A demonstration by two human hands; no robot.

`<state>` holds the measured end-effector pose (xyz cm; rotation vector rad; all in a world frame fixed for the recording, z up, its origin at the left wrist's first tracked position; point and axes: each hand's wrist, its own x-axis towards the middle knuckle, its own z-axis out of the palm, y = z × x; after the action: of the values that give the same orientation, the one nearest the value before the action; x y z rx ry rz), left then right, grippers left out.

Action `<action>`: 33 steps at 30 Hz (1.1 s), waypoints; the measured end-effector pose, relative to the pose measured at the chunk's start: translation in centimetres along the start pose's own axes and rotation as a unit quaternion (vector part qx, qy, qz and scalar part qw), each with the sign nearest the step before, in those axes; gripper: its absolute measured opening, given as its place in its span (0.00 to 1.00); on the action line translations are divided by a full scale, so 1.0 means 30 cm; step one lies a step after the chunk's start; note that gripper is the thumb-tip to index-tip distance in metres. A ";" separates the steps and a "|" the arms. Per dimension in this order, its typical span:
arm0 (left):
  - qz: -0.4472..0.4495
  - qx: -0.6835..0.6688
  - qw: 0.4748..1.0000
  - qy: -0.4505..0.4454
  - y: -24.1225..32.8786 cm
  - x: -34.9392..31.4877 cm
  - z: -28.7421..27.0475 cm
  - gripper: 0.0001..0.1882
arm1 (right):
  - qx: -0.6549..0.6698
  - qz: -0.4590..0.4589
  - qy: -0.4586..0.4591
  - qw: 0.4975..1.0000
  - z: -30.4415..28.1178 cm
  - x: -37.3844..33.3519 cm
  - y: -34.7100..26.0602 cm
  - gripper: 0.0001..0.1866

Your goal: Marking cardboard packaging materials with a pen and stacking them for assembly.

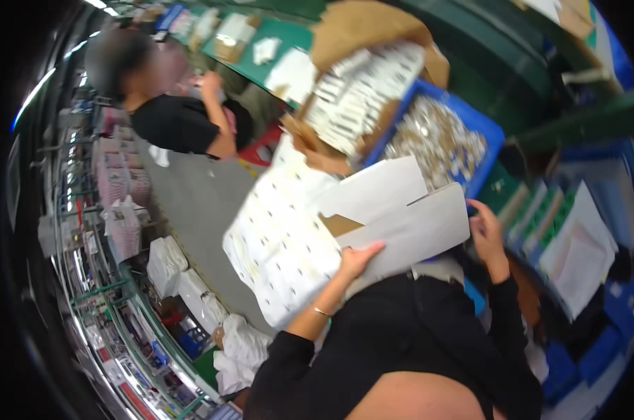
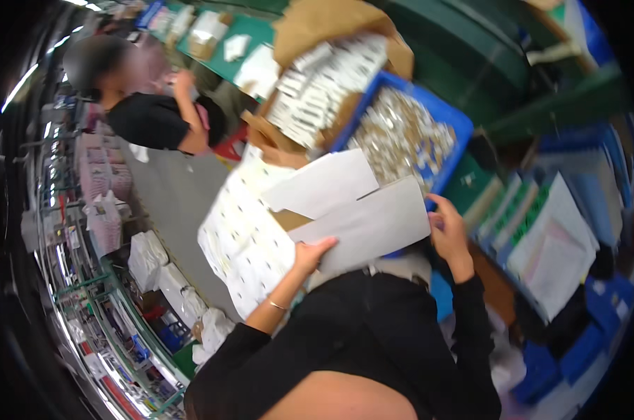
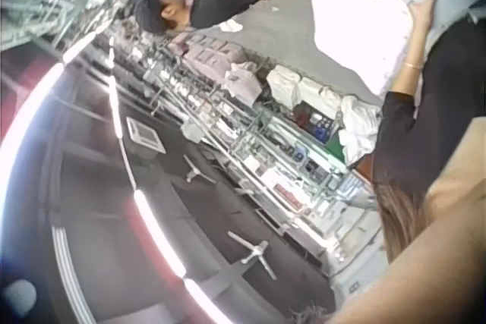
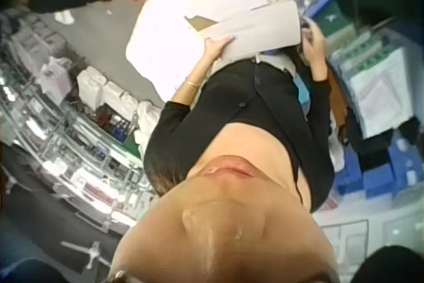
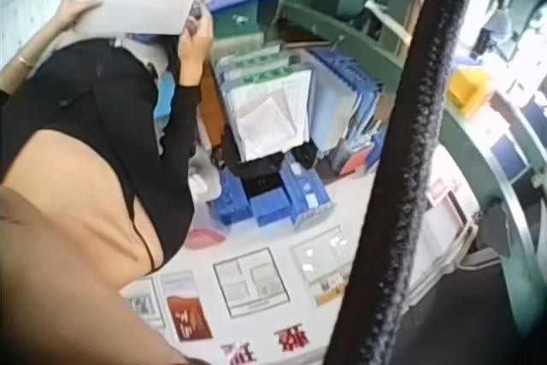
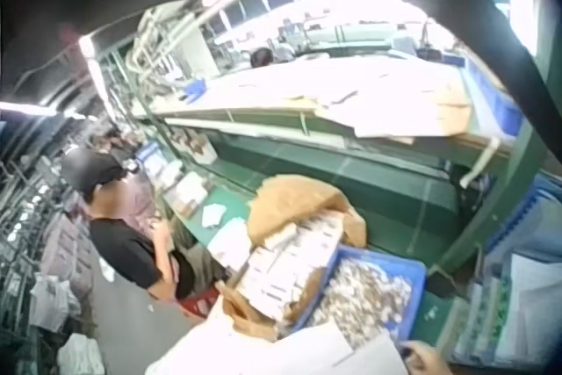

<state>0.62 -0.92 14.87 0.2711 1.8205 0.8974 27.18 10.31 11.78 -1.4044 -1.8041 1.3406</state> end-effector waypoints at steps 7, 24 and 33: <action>0.055 -0.137 0.987 0.058 -0.184 0.286 0.059 0.17 | 0.014 -0.241 0.281 0.929 -0.006 0.134 0.047 0.15; -0.003 -0.033 0.995 0.092 -0.232 0.417 0.096 0.22 | 0.120 -0.091 0.279 0.948 0.224 0.161 0.185 0.13; 0.052 -0.050 0.991 0.110 -0.207 0.442 0.076 0.20 | 0.125 -0.062 0.260 0.955 0.308 0.244 0.231 0.14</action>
<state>-1.78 3.24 0.86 0.2116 1.9711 1.1255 20.03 13.28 0.51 -1.3236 -1.3019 0.9742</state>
